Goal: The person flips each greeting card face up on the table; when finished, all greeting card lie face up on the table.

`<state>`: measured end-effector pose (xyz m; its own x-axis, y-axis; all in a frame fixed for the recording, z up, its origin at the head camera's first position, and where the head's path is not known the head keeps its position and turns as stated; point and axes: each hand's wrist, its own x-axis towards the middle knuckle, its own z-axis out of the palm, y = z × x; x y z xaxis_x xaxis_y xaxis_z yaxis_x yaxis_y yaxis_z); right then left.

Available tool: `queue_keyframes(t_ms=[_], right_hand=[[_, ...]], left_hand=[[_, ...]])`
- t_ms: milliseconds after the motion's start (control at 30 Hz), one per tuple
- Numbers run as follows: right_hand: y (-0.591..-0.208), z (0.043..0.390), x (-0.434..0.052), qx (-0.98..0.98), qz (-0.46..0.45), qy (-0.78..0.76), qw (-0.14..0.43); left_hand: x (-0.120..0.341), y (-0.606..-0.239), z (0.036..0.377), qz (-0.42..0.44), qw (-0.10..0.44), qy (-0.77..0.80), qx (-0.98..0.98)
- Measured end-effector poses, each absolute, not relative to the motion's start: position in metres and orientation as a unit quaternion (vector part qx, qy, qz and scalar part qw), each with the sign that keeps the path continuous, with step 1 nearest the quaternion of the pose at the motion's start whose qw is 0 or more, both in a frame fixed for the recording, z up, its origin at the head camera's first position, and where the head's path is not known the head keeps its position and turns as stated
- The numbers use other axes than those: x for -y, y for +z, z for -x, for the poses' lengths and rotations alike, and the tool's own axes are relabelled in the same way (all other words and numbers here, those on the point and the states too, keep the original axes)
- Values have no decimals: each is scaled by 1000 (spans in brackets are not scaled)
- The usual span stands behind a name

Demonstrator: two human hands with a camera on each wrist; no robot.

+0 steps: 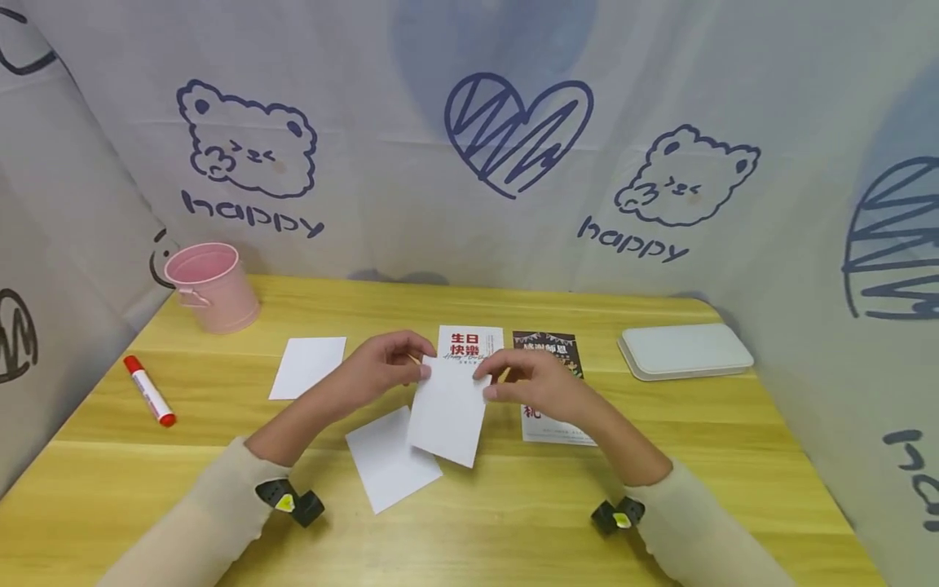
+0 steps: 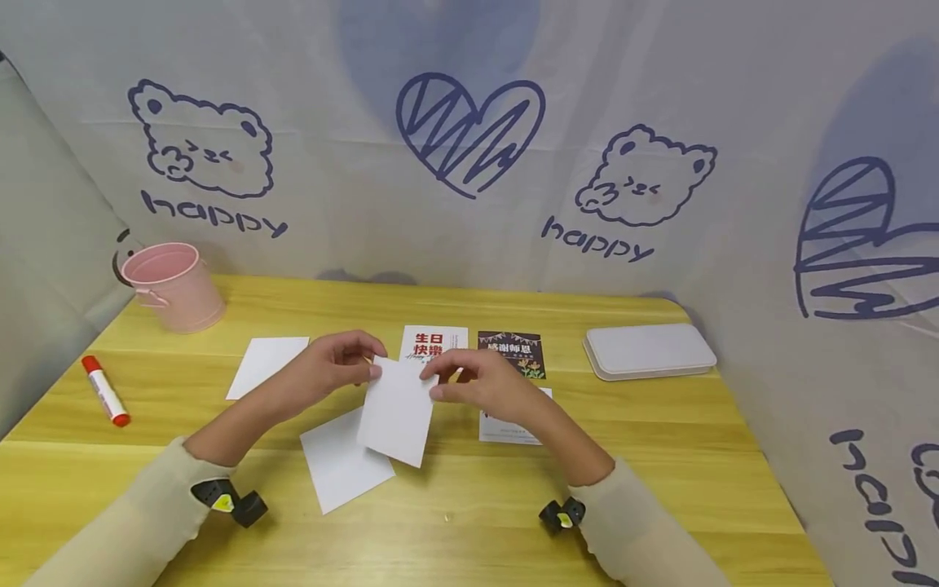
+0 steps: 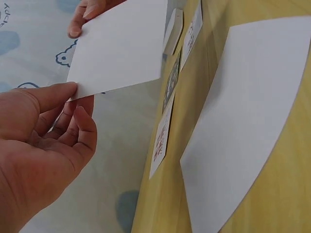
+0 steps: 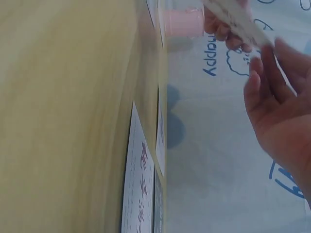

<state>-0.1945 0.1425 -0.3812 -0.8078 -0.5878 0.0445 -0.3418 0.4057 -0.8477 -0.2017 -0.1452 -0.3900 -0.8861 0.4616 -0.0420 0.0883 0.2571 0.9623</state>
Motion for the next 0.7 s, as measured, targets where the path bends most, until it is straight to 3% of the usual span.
queue_keyframes(t_ms=[133, 333, 500, 700], right_hand=[[-379, 192, -144, -825, 297, -460, 144], [-379, 190, -144, -809, 310, -490, 101], [-375, 192, -146, -810, 272, -515, 62], [-374, 195, -149, -802, 204, -559, 40]], left_hand=[[144, -395, 201, -179, 171, 587, -771], [139, -396, 194, -181, 155, 571, -786], [138, -382, 187, -207, 125, 578, -779], [139, -375, 183, -222, 133, 614, -745]])
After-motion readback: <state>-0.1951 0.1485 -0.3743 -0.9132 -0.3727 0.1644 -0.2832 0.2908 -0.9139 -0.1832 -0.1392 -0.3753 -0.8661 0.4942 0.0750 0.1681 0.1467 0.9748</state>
